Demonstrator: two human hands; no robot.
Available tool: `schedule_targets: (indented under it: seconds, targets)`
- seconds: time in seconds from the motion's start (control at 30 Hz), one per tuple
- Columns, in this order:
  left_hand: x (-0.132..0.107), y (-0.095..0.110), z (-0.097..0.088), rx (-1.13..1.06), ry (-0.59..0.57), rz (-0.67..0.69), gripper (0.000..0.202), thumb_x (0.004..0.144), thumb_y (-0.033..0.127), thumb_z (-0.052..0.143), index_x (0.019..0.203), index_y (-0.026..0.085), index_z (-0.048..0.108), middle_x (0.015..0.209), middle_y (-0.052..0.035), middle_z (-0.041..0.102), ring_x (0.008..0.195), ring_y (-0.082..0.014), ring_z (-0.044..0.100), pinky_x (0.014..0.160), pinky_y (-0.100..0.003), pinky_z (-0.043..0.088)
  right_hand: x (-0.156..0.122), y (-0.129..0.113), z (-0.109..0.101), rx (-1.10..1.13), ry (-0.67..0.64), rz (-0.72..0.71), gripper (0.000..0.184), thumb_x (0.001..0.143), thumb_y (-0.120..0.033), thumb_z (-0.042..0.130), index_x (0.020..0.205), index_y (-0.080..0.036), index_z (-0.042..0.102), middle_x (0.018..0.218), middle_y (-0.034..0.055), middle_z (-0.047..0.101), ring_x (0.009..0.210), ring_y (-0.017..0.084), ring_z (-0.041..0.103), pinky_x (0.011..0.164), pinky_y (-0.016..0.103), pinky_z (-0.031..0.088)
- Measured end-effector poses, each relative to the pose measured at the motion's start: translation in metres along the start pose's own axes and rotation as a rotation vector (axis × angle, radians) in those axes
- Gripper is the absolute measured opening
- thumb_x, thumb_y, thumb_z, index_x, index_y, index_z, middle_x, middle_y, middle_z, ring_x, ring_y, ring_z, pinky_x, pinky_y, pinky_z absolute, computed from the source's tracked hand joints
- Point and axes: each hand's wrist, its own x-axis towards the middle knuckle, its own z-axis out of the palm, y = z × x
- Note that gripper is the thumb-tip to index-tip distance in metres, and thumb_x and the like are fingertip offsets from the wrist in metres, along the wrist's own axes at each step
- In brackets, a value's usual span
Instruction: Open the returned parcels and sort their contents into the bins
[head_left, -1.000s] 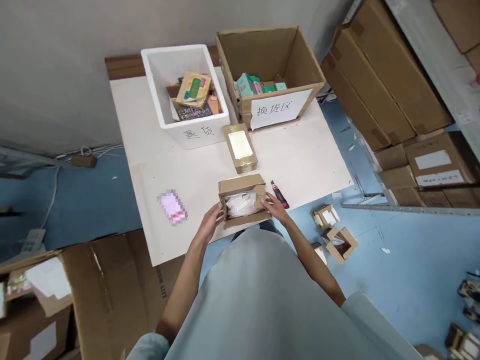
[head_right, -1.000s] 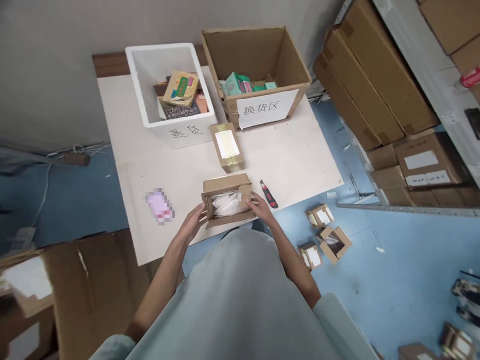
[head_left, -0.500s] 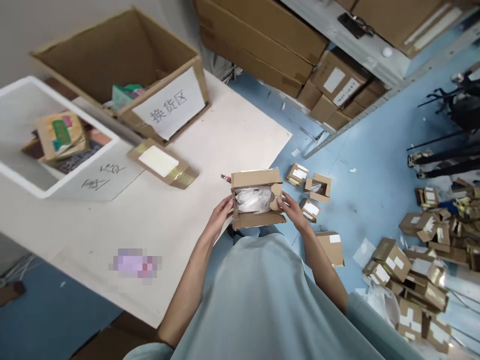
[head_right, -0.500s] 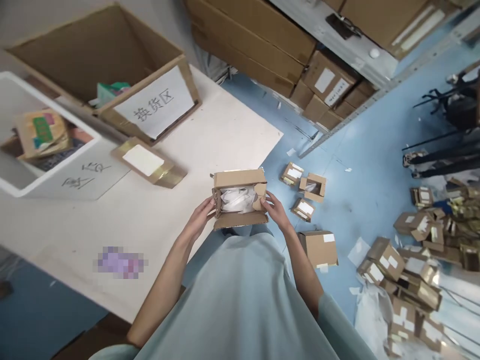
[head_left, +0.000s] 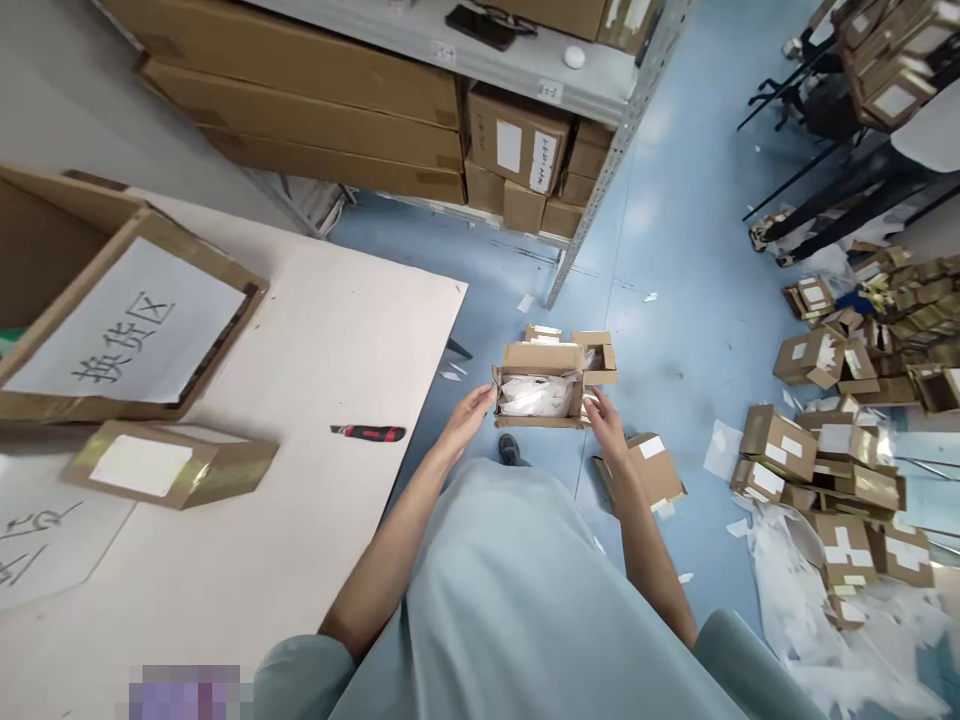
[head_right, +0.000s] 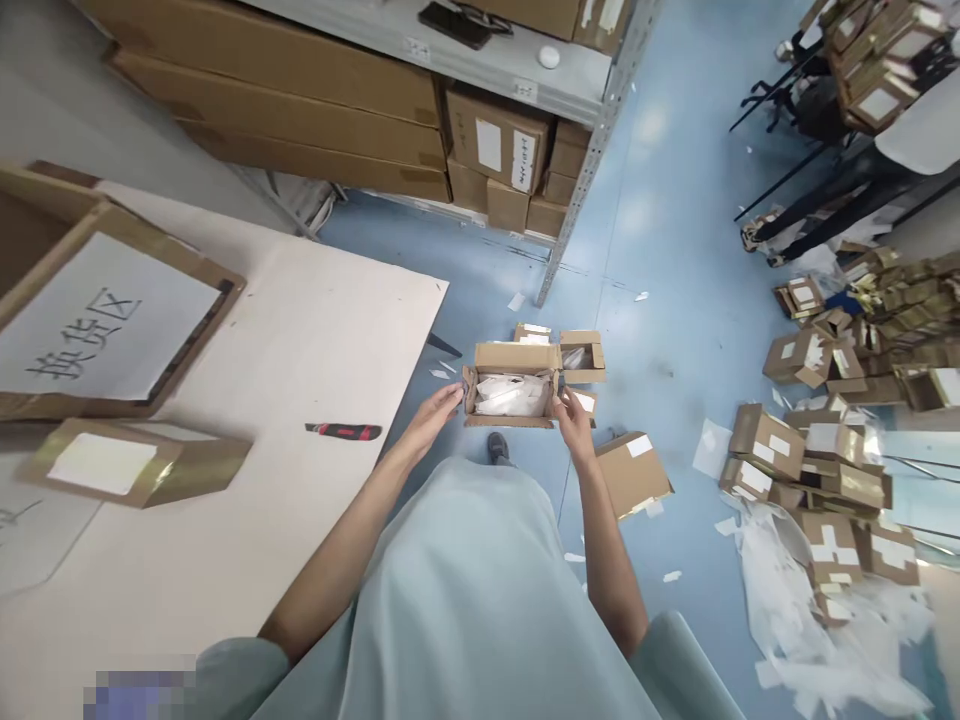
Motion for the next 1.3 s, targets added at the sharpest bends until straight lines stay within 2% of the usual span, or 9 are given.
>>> schedule_targets:
  seconds: [0.1,0.2,0.3,0.43,0.63,0.8,1.03,1.2,1.3]
  targets:
    - [0.019,0.003,0.018,0.014,0.016,-0.035,0.061,0.087,0.065,0.081,0.134,0.027,0.076,0.158,-0.0135,0.067,0.153,-0.0361,0.056,0.128,-0.052,0.043,0.019,0.016,-0.027,-0.053,0.076,0.086,0.097,0.083,-0.086,0.064,0.149,-0.015,0.069,0.145,0.0247,0.073,0.137,0.041,0.069,0.115,0.058,0.055]
    - [0.023,0.002,0.020,0.013,0.010,-0.053,0.059,0.085,0.064,0.083,0.131,0.027,0.077,0.155,-0.0142,0.069,0.151,-0.0363,0.059,0.128,-0.052,0.043,0.033,0.026,-0.035,-0.055,0.025,0.092,0.092,0.079,-0.089,0.066,0.134,-0.015,0.076,0.135,0.0243,0.078,0.131,0.042,0.071,0.114,0.060,0.055]
    - [0.016,-0.003,0.011,0.010,0.037,-0.075,0.058,0.081,0.062,0.086,0.126,0.026,0.079,0.152,-0.0151,0.071,0.150,-0.0373,0.059,0.128,-0.054,0.043,0.046,0.028,-0.022,-0.063,-0.052,0.076,0.088,0.076,-0.090,0.068,0.123,-0.016,0.079,0.130,0.0230,0.080,0.127,0.043,0.073,0.111,0.060,0.056]
    - [-0.004,-0.013,-0.012,-0.028,0.129,-0.101,0.056,0.080,0.063,0.085,0.122,0.025,0.080,0.146,-0.0153,0.074,0.143,-0.0377,0.064,0.126,-0.055,0.044,0.064,0.017,0.019,-0.111,-0.216,0.039,0.080,0.078,-0.088,0.064,0.116,-0.020,0.079,0.126,0.0187,0.082,0.123,0.040,0.074,0.108,0.057,0.058]
    - [-0.060,-0.037,-0.061,-0.220,0.368,-0.124,0.062,0.077,0.070,0.087,0.119,0.025,0.081,0.139,-0.0146,0.078,0.135,-0.0384,0.069,0.122,-0.055,0.049,0.084,-0.023,0.116,-0.233,-0.645,-0.082,0.062,0.086,-0.071,0.066,0.120,-0.020,0.078,0.112,0.0130,0.083,0.108,0.032,0.077,0.105,0.050,0.059]
    - [-0.120,-0.058,-0.105,-0.401,0.574,-0.101,0.068,0.073,0.073,0.089,0.119,0.024,0.080,0.142,-0.0151,0.076,0.138,-0.0380,0.068,0.124,-0.054,0.047,0.071,-0.067,0.214,-0.327,-0.870,-0.205,0.051,0.093,-0.064,0.067,0.124,-0.024,0.078,0.108,0.0098,0.084,0.110,0.030,0.077,0.102,0.046,0.060]
    - [-0.197,-0.090,-0.174,-0.535,0.786,-0.043,0.068,0.075,0.076,0.084,0.119,0.025,0.078,0.145,-0.0144,0.075,0.137,-0.0365,0.069,0.123,-0.053,0.049,-0.012,-0.116,0.351,-0.347,-1.132,-0.263,0.046,0.095,-0.057,0.071,0.127,-0.024,0.077,0.119,0.0092,0.083,0.110,0.027,0.078,0.106,0.044,0.059]
    - [-0.247,-0.115,-0.224,-0.583,0.876,-0.025,0.068,0.075,0.076,0.084,0.119,0.023,0.077,0.143,-0.0157,0.076,0.136,-0.0371,0.070,0.124,-0.054,0.049,-0.089,-0.128,0.450,-0.341,-1.262,-0.106,0.046,0.093,-0.061,0.077,0.115,-0.020,0.078,0.117,0.0113,0.081,0.107,0.027,0.079,0.098,0.040,0.064]
    - [-0.278,-0.123,-0.252,-0.588,0.903,-0.008,0.070,0.076,0.074,0.085,0.122,0.023,0.077,0.144,-0.0159,0.075,0.138,-0.0362,0.069,0.125,-0.053,0.048,-0.133,-0.131,0.511,-0.289,-1.184,0.055,0.050,0.090,-0.065,0.082,0.109,-0.019,0.078,0.125,0.0137,0.078,0.114,0.028,0.077,0.096,0.036,0.066]
